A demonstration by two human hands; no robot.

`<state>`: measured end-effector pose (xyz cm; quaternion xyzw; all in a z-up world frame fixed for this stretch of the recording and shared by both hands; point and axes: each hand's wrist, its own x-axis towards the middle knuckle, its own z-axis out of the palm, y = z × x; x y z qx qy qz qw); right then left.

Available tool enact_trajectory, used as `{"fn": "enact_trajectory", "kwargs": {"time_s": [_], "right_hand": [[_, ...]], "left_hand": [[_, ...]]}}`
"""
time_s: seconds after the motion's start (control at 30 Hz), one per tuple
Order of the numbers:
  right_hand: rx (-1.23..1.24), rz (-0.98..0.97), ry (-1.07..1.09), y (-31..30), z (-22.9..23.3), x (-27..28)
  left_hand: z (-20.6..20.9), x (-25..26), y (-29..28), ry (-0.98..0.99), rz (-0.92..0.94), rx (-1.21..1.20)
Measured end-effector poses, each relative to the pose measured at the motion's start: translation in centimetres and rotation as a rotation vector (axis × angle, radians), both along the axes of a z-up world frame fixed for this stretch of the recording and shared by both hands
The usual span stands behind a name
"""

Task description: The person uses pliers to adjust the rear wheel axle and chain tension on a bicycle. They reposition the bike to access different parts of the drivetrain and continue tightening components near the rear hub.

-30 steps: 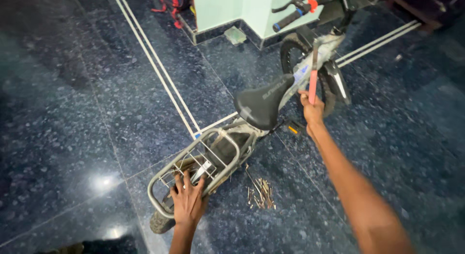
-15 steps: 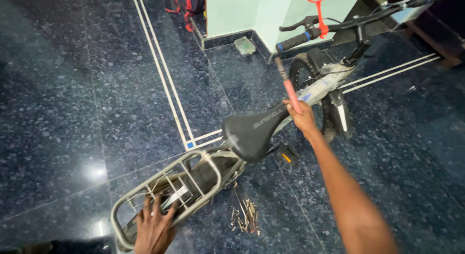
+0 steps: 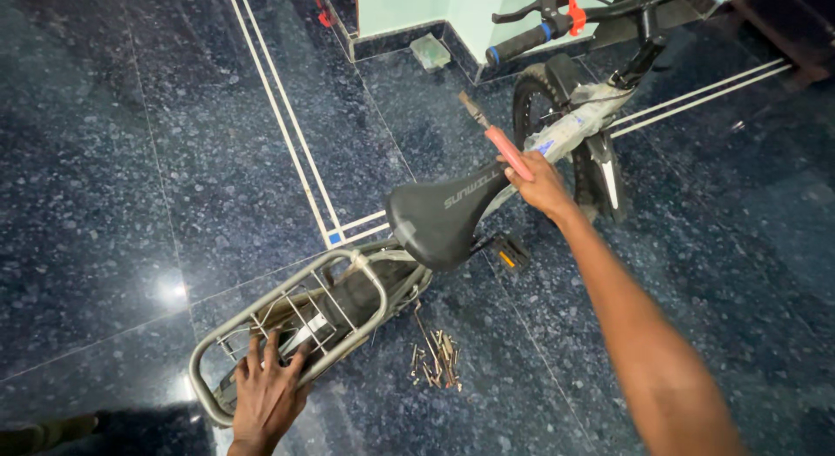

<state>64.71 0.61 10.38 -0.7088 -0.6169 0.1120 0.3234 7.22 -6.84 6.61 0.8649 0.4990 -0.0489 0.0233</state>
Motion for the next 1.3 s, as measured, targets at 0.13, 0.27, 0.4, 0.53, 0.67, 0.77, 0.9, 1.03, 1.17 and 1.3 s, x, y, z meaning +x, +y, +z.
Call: {"fn": "enact_trajectory", "kwargs": {"time_s": [0.13, 0.27, 0.4, 0.53, 0.67, 0.77, 0.9, 1.03, 1.17, 1.3], "right_hand": [[-0.188, -0.147, -0.213, -0.7, 2.4, -1.7], [-0.305, -0.176, -0.256, 0.1, 4.1, -3.3], [-0.299, -0.183, -0.244, 1.2, 4.7, -3.8], [-0.32, -0.159, -0.363, 2.0, 6.1, -5.1], [-0.273, -0.075, -0.454, 1.8, 7.6, -5.9], [-0.246, -0.045, -0.436, 2.3, 8.0, -6.1], [-0.272, -0.05, -0.503, 2.2, 7.2, -5.4], [-0.171, 0.027, -0.501, 2.1, 6.8, -4.4], [-0.177, -0.001, -0.426, 2.8, 6.7, -3.7], [-0.241, 0.01, -0.442, 2.6, 7.8, -3.9]], "left_hand": [[0.5, -0.3, 0.3, -0.067, 0.009, 0.047], [0.7, -0.3, 0.6, -0.123, 0.08, 0.036], [1.4, 3.4, 0.8, -0.376, 0.116, 0.182], [5.3, 15.1, 4.0, -0.745, -0.17, 0.266], [10.1, 28.1, 9.4, -0.811, -0.279, 0.183], [11.1, 34.8, 12.4, -0.538, -0.177, 0.125], [9.8, 38.3, 14.2, -0.287, -0.026, 0.013], [8.0, 39.2, 17.5, -0.491, -0.025, -0.123], [5.0, 39.9, 16.6, -0.516, -0.049, 0.118], [5.8, 39.9, 17.9, -0.545, -0.062, 0.071]]}}
